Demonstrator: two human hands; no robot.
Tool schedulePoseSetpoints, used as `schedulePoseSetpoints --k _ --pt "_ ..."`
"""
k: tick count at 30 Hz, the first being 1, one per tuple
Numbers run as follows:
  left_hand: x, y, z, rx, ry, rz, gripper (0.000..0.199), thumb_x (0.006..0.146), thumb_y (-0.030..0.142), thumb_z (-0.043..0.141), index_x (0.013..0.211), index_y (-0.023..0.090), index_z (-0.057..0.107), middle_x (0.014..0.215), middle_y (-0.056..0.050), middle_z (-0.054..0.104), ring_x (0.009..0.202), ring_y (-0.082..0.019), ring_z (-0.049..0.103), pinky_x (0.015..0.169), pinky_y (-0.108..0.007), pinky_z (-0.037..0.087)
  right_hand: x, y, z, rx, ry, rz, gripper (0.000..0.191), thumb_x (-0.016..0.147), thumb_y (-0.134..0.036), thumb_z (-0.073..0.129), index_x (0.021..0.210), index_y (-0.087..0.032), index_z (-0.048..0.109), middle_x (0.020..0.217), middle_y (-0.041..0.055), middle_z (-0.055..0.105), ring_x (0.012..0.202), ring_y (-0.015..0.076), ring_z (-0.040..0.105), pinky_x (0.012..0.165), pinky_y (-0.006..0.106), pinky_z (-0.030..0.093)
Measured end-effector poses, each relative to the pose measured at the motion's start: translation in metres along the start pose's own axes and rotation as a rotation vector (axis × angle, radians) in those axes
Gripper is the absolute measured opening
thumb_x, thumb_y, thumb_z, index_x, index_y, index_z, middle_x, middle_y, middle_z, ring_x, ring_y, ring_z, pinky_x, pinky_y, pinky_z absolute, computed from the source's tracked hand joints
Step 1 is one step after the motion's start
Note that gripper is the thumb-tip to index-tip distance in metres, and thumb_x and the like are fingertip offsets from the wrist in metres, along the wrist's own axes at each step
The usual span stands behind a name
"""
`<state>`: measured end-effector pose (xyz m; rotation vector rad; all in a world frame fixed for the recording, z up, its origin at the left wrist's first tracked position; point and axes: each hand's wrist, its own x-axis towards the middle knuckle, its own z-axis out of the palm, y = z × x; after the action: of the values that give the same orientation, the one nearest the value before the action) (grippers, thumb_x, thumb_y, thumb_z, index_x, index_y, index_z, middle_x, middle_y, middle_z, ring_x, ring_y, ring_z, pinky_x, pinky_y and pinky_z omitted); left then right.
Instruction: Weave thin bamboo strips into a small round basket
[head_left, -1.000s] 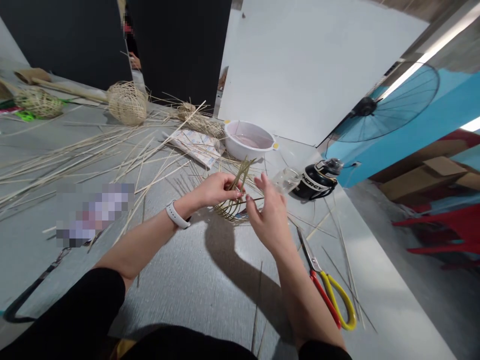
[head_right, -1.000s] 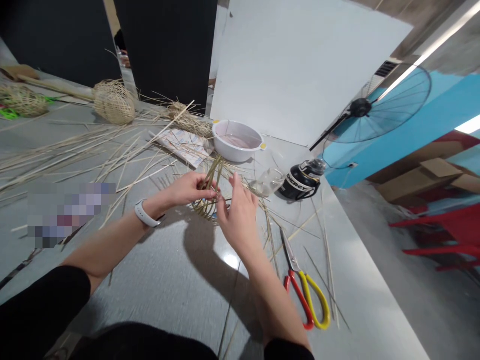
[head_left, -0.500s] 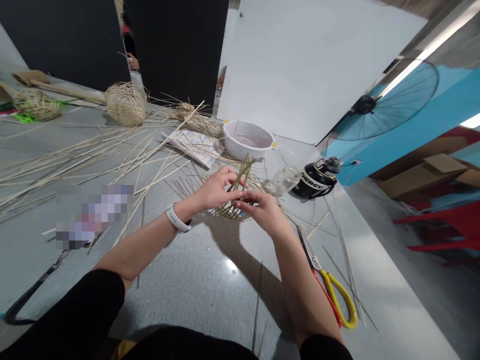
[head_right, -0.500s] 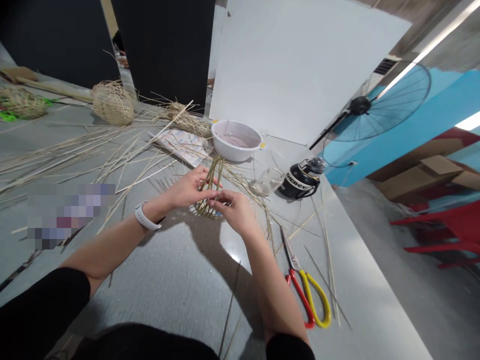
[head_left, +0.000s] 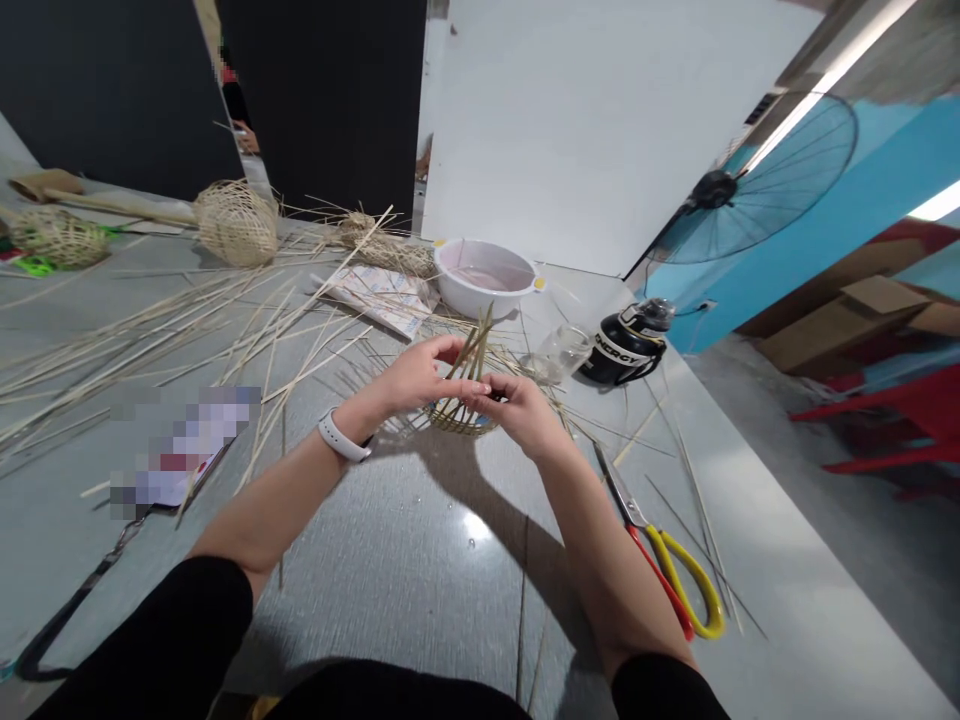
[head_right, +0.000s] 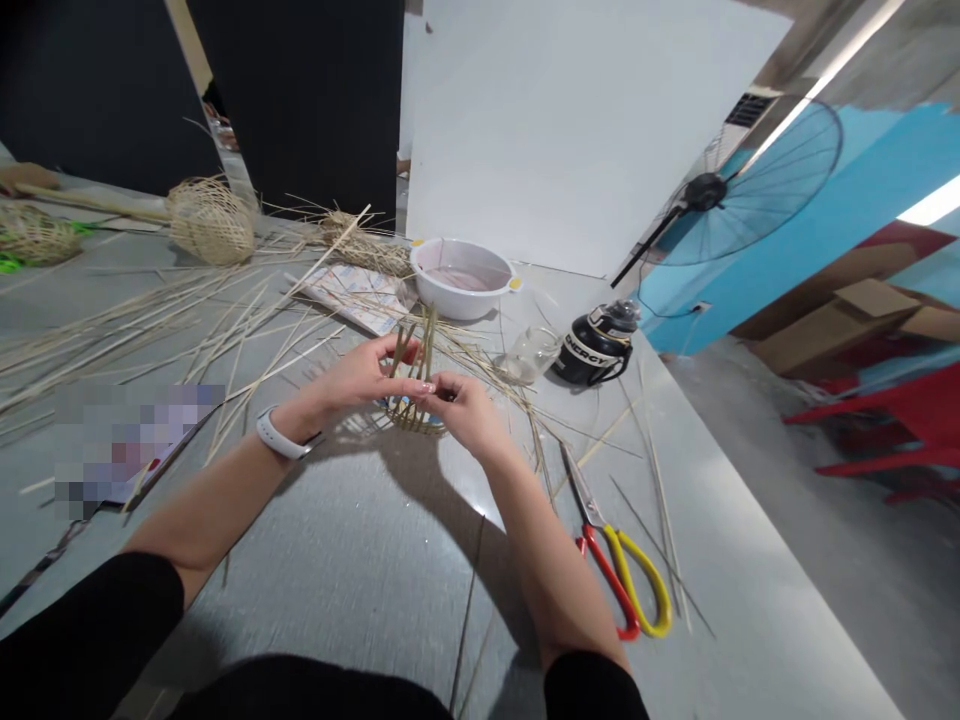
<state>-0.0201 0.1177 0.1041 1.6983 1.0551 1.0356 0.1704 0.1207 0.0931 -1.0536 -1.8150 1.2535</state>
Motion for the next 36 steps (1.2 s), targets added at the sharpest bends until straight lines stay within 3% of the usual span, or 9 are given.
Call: schedulePoseSetpoints --k 2,4,6,9,15,22,26,30,36 --pt "0.000 0.000 -0.004 -0.019 -0.012 -0.004 0.068 0.064 0.041 0.085 0.123 0.019 0.058 0.126 -0.010 0.062 0.118 -0.024 0.054 0.096 -0.035 0.043 0.000 -0.002 -0.006 0.024 0.002 0.011 0.024 0.074 -0.038 0.073 0.065 -0.018 0.062 0.062 -0.0026 0.058 0.061 0.0122 0.047 0.061 0.028 0.036" --pt "0.000 -0.002 -0.005 -0.052 -0.046 -0.027 0.077 0.064 0.039 0.085 0.131 0.020 0.053 0.127 -0.011 0.061 0.118 -0.024 0.056 0.094 -0.035 0.044 0.000 -0.003 -0.012 0.060 0.020 0.015 0.025 0.073 -0.040 0.073 0.066 -0.018 0.063 0.062 -0.0023 0.059 0.061 0.0124 0.048 0.061 0.028 0.036" --pt "0.001 -0.004 -0.003 -0.032 -0.101 -0.028 0.058 0.071 0.039 0.080 0.120 0.017 0.060 0.109 -0.009 0.067 0.101 -0.021 0.061 0.086 -0.033 0.046 0.000 -0.002 -0.016 0.087 0.041 0.021 0.026 0.073 -0.041 0.073 0.067 -0.018 0.063 0.063 -0.0022 0.059 0.061 0.0122 0.049 0.062 0.028 0.037" --pt "0.002 -0.007 0.003 0.064 -0.109 0.007 0.026 0.080 0.039 0.069 0.087 0.015 0.067 0.081 -0.002 0.065 0.077 -0.015 0.058 0.075 -0.029 0.044 0.001 -0.002 -0.019 0.093 0.046 0.030 0.027 0.073 -0.042 0.072 0.067 -0.018 0.063 0.064 -0.0020 0.060 0.062 0.0121 0.050 0.064 0.028 0.038" --pt "0.001 -0.004 0.009 -0.057 -0.088 -0.019 0.023 0.079 0.037 0.070 0.082 0.016 0.062 0.075 -0.001 0.067 0.072 -0.013 0.059 0.072 -0.027 0.044 0.002 -0.003 -0.021 0.074 0.025 -0.007 0.025 0.076 -0.042 0.069 0.069 -0.019 0.064 0.066 -0.0013 0.062 0.064 0.0131 0.053 0.066 0.029 0.040" --pt "0.002 -0.003 0.000 -0.062 -0.129 0.012 0.022 0.074 0.036 0.077 0.078 0.015 0.072 0.086 -0.004 0.069 0.082 -0.014 0.060 0.078 -0.028 0.045 0.001 -0.001 -0.020 -0.017 0.055 -0.048 0.019 0.080 -0.035 0.064 0.071 -0.019 0.065 0.066 -0.0013 0.061 0.064 0.0138 0.052 0.064 0.029 0.039" --pt "0.003 -0.009 -0.004 -0.155 -0.185 -0.068 0.023 0.070 0.036 0.081 0.079 0.015 0.075 0.092 -0.006 0.071 0.085 -0.016 0.062 0.077 -0.028 0.046 -0.002 -0.003 -0.015 -0.132 0.081 -0.124 0.017 0.081 -0.033 0.064 0.071 -0.019 0.064 0.066 -0.0016 0.059 0.066 0.0141 0.050 0.064 0.028 0.038" --pt "0.003 -0.010 -0.002 -0.228 -0.160 -0.201 0.026 0.068 0.036 0.082 0.078 0.013 0.073 0.077 -0.003 0.070 0.072 -0.013 0.060 0.069 -0.027 0.044 -0.003 -0.007 -0.013 -0.157 0.082 -0.136 0.016 0.080 -0.032 0.064 0.070 -0.019 0.063 0.065 -0.0009 0.058 0.066 0.0148 0.049 0.063 0.028 0.038" --pt "0.003 -0.003 0.004 -0.330 -0.110 -0.212 0.030 0.064 0.032 0.084 0.079 0.014 0.065 0.075 0.000 0.068 0.070 -0.012 0.061 0.069 -0.026 0.046 -0.004 -0.011 -0.018 -0.147 0.016 -0.138 0.018 0.083 -0.033 0.060 0.070 -0.020 0.063 0.067 -0.0007 0.059 0.068 0.0153 0.051 0.065 0.029 0.040"
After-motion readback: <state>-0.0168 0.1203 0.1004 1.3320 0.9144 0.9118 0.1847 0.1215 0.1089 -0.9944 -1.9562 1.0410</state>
